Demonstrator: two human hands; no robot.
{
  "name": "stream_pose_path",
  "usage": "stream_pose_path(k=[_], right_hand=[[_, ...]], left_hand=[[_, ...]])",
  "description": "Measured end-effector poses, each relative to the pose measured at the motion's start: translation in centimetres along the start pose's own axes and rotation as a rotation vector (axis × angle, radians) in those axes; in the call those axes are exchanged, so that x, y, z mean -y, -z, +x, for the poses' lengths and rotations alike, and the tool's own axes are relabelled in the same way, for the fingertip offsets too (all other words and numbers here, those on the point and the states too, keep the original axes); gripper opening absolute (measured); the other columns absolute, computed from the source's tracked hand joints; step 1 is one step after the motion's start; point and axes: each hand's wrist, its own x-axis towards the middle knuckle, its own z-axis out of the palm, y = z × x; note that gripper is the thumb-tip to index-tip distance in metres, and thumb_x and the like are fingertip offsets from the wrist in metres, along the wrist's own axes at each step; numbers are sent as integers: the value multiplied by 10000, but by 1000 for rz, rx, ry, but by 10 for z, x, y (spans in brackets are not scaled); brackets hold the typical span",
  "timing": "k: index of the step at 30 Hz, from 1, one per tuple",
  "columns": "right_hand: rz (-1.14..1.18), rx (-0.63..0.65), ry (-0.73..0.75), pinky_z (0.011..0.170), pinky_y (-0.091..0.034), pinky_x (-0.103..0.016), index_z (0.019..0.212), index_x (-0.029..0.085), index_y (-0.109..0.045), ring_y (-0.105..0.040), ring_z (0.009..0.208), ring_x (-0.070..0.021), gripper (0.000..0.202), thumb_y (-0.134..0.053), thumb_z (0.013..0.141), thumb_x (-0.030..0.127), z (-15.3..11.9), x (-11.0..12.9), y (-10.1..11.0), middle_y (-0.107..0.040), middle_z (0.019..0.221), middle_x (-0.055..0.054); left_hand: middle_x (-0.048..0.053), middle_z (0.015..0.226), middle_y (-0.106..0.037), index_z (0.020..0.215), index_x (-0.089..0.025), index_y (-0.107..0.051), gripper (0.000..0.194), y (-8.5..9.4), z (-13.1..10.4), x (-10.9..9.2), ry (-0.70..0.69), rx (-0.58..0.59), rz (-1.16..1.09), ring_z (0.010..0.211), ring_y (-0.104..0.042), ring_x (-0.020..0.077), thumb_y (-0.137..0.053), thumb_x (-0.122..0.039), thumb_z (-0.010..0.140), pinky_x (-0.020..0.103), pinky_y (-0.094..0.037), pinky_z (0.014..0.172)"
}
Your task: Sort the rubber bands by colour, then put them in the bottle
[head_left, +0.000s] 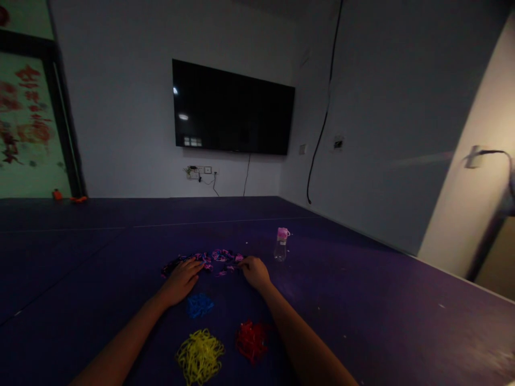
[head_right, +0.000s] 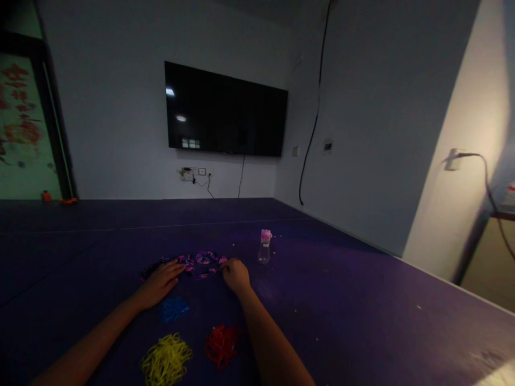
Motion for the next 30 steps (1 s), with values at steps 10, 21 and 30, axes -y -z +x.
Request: stream_pose_path(k=[10,21,30], right_hand=[[-8,-3,6,821,-410,-209,921,240,-715,-609,965,-161,294,-474,786,141,0,4,0,-685,1031,-22],[-4,6,4,817,-407,-208,937,236,-710,-608,961,-156,296,-468,795,142,1,3,-1,-686,1024,-20],[5,-7,27,845,-401,-213,931,226,-711,-604,966,-160,299,-471,783,128,1,1,-1,-687,1018,-28]], left_hand=[[57,1134,-654,1038,-214,-673,372,9,2,8,203,-222,-276,1099,-554,221,-410,-383,835,422,-389,1001],[45,605,-656,755,-130,-701,428,24,-8,4,568,-226,-920,507,-528,133,-687,-516,570,224,-359,461],[55,630,-660,914,-122,-684,492,47,-14,-20,388,367,-1132,459,-346,75,-685,-493,591,210,-192,448]])
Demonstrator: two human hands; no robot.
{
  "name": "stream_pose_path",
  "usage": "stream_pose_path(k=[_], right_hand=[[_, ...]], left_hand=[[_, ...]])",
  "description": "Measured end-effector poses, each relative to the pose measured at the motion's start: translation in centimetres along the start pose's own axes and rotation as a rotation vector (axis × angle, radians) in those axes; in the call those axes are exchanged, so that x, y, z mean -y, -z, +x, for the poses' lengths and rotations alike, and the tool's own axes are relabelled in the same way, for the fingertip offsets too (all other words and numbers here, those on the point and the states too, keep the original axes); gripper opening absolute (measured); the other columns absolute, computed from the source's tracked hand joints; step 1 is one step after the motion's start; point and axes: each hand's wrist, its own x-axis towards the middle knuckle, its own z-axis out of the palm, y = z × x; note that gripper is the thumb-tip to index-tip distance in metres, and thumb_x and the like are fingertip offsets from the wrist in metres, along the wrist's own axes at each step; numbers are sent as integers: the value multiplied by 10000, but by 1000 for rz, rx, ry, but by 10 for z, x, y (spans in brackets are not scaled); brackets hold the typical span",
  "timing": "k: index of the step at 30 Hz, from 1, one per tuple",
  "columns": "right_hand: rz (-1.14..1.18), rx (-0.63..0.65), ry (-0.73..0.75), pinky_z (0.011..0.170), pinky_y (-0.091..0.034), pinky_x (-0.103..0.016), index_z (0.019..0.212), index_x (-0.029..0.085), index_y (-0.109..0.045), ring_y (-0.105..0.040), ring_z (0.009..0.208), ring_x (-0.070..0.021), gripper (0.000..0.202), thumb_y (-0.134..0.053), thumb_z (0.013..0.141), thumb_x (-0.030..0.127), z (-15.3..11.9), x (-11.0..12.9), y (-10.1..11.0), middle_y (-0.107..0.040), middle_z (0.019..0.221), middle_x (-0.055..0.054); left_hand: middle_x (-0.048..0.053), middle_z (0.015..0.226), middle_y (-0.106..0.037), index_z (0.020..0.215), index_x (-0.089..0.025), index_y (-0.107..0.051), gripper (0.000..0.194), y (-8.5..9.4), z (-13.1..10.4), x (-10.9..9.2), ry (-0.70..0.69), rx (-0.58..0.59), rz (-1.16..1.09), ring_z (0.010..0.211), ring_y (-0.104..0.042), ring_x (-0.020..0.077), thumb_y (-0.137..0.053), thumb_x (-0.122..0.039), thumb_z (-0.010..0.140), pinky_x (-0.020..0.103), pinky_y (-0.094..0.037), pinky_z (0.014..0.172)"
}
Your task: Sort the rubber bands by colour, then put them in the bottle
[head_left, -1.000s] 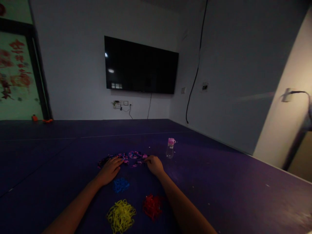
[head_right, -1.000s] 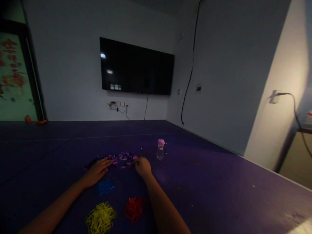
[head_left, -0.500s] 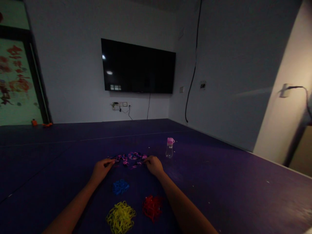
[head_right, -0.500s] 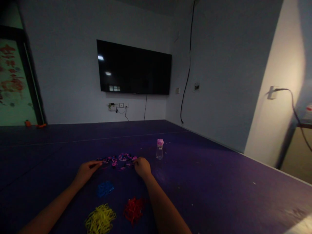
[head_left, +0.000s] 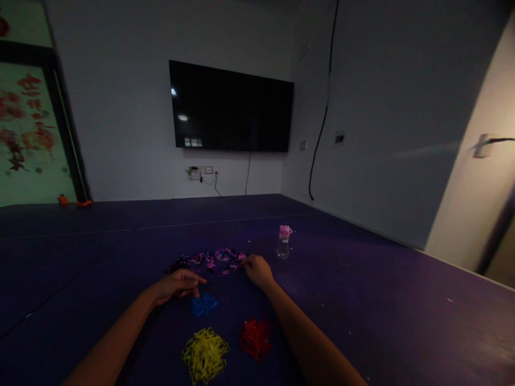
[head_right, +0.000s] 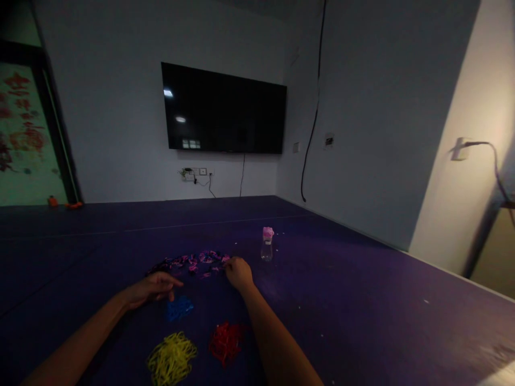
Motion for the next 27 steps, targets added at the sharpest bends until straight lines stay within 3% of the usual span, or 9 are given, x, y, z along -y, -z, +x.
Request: stream_pose_path(k=[5,11,14,18,20,22,24,27], right_hand=[[-5,-6,-2,831,-405,-207,916,229,-713,-609,957,-154,292,-469,790,129,-1,1,1,-688,1020,-20],[-13,-7,-15,821,-409,-205,920,239,-712,-612,952,-152,293,-473,788,131,-1,1,2,-688,1018,-14],[-10,-1,-23,829,-405,-208,924,242,-712,-609,964,-155,298,-471,787,133,-1,1,2,-687,1025,-12],[-12,0,-22,818,-407,-207,923,243,-712,-605,973,-155,296,-475,785,134,-1,1,2,-684,1035,-10],[-19,-2,-23,817,-407,-207,923,243,-711,-603,977,-154,293,-476,787,133,-1,2,1,-684,1035,-11],[-25,0,-24,817,-407,-207,922,243,-711,-603,976,-153,290,-477,789,134,-1,2,1,-684,1033,-12],[-29,1,-21,815,-408,-206,923,241,-711,-603,974,-152,288,-479,789,134,-1,2,1,-685,1028,-13],[-27,-1,-21,816,-408,-207,931,237,-710,-605,968,-155,287,-482,789,137,-1,2,1,-685,1028,-18]], left_hand=[[17,560,-618,1024,-127,-656,554,-4,-3,-7,15,20,-5,446,-298,75,-660,-509,624,216,-154,438],[-51,461,-482,1001,-129,-656,525,-1,6,4,-5,-145,-142,388,-263,46,-668,-501,631,198,-147,406],[-66,439,-444,908,-109,-668,505,8,14,12,-96,-374,-284,356,-260,31,-693,-499,589,182,-138,377],[-16,513,-566,823,-115,-653,467,24,16,21,-244,-847,-312,368,-370,59,-664,-520,592,193,-250,369],[26,617,-643,826,-131,-653,426,32,13,25,-286,-1072,-162,442,-484,107,-601,-516,652,225,-352,413],[57,729,-689,836,-150,-663,358,37,11,29,-266,-1194,89,577,-591,167,-550,-463,706,263,-442,506],[70,801,-706,850,-168,-674,298,39,10,31,-208,-1187,345,692,-639,209,-516,-394,738,300,-487,607],[78,892,-713,883,-187,-686,260,39,13,32,-163,-1084,668,816,-652,238,-506,-320,750,341,-493,746]])
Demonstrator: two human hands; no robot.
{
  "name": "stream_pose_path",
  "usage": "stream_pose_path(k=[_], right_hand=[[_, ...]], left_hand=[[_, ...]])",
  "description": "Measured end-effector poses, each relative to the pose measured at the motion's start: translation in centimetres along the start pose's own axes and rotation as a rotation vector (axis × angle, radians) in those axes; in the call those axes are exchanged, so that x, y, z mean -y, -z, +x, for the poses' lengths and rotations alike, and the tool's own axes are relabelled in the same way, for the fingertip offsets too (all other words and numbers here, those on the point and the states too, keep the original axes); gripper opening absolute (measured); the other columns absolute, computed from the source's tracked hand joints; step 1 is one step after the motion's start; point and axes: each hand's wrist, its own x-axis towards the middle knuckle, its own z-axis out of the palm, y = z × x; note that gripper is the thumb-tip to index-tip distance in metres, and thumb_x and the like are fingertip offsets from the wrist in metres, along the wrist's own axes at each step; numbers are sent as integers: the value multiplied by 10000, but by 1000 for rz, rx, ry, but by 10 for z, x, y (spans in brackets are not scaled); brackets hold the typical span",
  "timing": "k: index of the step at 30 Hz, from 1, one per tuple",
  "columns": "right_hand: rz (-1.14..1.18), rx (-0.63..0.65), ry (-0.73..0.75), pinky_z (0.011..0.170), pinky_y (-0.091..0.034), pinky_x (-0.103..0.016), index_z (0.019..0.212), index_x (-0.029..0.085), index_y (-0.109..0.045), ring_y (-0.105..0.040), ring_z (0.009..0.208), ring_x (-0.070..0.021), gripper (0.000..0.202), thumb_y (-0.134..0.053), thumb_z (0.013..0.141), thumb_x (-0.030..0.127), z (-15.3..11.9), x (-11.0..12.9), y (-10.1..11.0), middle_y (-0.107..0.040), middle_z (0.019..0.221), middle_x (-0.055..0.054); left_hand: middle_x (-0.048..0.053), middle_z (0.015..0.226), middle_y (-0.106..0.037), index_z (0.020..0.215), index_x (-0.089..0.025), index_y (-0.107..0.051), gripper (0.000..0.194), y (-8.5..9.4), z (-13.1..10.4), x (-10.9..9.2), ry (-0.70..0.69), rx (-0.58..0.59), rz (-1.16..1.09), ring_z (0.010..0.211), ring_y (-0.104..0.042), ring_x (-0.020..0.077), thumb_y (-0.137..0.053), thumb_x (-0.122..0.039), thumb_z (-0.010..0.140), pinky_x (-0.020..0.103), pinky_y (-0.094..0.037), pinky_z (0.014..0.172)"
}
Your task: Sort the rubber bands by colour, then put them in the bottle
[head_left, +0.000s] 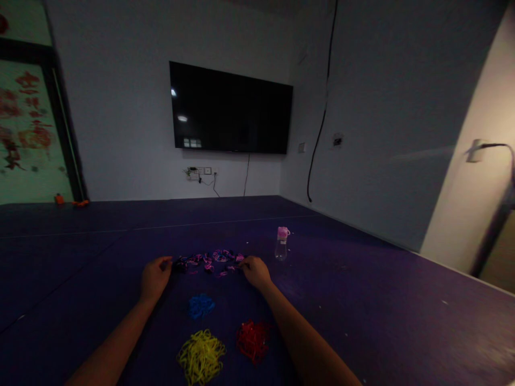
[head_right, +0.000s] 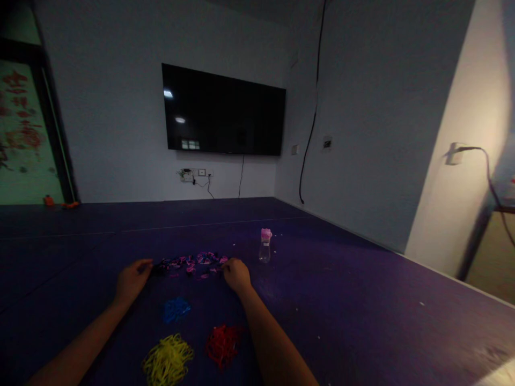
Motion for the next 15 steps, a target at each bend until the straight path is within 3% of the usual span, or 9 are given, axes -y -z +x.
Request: stream_pose_path(k=[3,7,15], right_hand=[[1,4,-2,821,-406,-209,935,239,-710,-606,964,-158,287,-480,793,144,1,0,0,-686,1023,-22],[1,4,-4,813,-409,-210,929,241,-711,-608,956,-159,282,-481,792,152,1,-1,-1,-687,1015,-23],[26,-3,-4,812,-411,-211,918,239,-712,-609,956,-160,292,-470,787,140,-1,0,-1,-687,1019,-20]], left_hand=[[70,987,-704,911,-203,-688,249,-5,2,1,-126,104,147,921,-639,247,-544,-287,726,352,-470,844],[65,1002,-704,924,-198,-688,262,-12,5,8,-142,214,176,960,-636,238,-529,-267,727,329,-478,852],[81,1062,-682,1001,-155,-676,466,-17,7,16,-163,212,163,1001,-620,233,-369,-59,665,358,-471,900]])
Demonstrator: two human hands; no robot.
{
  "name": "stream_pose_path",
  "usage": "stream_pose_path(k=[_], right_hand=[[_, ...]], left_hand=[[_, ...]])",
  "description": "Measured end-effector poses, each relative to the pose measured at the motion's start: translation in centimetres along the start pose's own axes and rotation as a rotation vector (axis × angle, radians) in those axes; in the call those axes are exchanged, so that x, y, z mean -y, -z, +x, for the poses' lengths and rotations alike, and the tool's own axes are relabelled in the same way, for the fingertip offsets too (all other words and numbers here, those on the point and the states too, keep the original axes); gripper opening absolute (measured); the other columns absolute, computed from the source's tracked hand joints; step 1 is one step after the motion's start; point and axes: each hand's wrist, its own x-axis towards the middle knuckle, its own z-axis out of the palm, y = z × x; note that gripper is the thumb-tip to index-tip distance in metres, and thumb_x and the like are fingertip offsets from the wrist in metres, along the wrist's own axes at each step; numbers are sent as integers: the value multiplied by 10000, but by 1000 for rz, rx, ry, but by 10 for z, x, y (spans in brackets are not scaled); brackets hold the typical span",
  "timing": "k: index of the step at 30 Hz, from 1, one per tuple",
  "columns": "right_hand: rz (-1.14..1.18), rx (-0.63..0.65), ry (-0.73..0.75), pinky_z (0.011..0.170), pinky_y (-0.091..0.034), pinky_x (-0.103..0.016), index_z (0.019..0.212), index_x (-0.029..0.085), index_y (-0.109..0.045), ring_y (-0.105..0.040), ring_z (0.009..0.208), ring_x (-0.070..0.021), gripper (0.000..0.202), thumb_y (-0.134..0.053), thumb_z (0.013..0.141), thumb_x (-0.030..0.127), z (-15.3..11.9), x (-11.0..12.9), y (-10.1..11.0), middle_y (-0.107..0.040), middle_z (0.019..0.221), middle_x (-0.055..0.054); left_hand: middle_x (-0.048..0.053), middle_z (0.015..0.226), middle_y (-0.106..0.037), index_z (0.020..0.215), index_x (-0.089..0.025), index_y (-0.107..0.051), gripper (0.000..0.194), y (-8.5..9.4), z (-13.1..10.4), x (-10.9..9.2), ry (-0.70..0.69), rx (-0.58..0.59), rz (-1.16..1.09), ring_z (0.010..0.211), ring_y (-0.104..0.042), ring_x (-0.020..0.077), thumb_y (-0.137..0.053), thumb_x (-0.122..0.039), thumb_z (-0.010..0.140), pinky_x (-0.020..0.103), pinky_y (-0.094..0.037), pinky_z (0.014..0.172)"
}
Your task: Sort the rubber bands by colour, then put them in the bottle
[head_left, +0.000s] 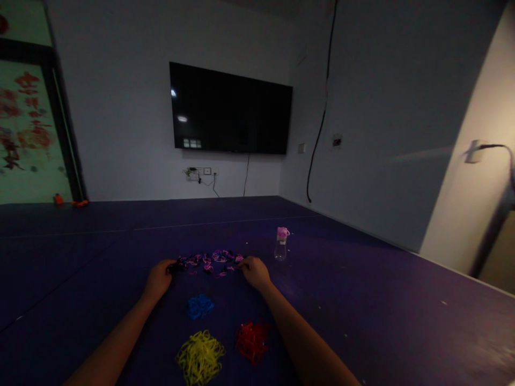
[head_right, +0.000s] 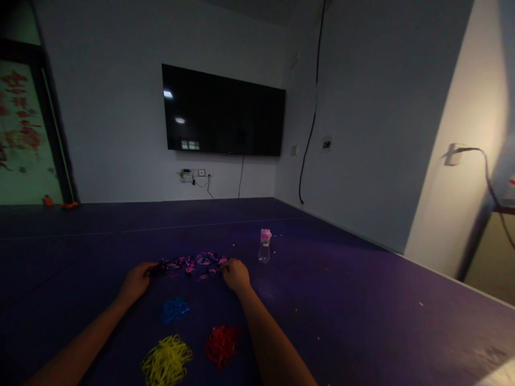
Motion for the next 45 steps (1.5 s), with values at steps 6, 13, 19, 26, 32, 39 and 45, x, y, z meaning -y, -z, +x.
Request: stream_pose_path(k=[6,13,19,26,32,39,45], right_hand=[[-6,5,3,819,-405,-206,924,245,-712,-605,966,-157,281,-483,790,153,2,-1,-1,-685,1030,-17],[0,23,-2,840,-398,-217,927,243,-713,-599,976,-160,287,-470,799,157,3,-1,-1,-685,1025,-16],[8,9,5,831,-401,-218,919,237,-716,-604,965,-165,283,-475,791,160,3,-1,-2,-687,1019,-24],[16,11,3,842,-397,-219,926,238,-714,-604,973,-166,289,-477,784,150,3,-1,-2,-689,1017,-22],[23,4,20,832,-400,-215,916,232,-716,-607,963,-162,302,-467,778,133,1,0,1,-688,1021,-24],[-8,12,0,819,-399,-210,926,240,-712,-606,957,-158,303,-464,782,142,3,-2,-2,-690,1010,-19],[-4,-7,14,822,-398,-216,913,246,-715,-600,963,-161,299,-465,783,148,3,-5,-6,-685,1016,-19]], left_hand=[[93,1183,-623,1067,-169,-650,378,4,-2,-15,-174,-13,144,1181,-492,279,-389,-210,797,459,-358,1019],[95,1230,-592,1157,-185,-584,430,1,-9,-30,-260,162,180,1159,-518,243,-331,-383,871,484,-320,1031],[94,1100,-658,1043,-154,-643,378,6,-5,-21,-175,-7,113,1044,-588,220,-342,-263,842,340,-443,931],[106,1168,-628,1101,-156,-623,417,4,-6,-22,-90,147,234,1072,-578,246,-383,-377,842,365,-439,931],[75,1199,-614,1057,-182,-648,390,1,-4,-22,-145,207,164,1083,-578,207,-348,-325,853,330,-423,962],[106,1186,-619,1036,-153,-659,383,-2,-1,-18,-125,212,136,1079,-583,224,-353,-267,835,337,-423,966],[103,1202,-610,1018,-170,-665,355,-7,0,-9,-89,191,125,1122,-555,231,-390,-241,805,367,-399,990]])
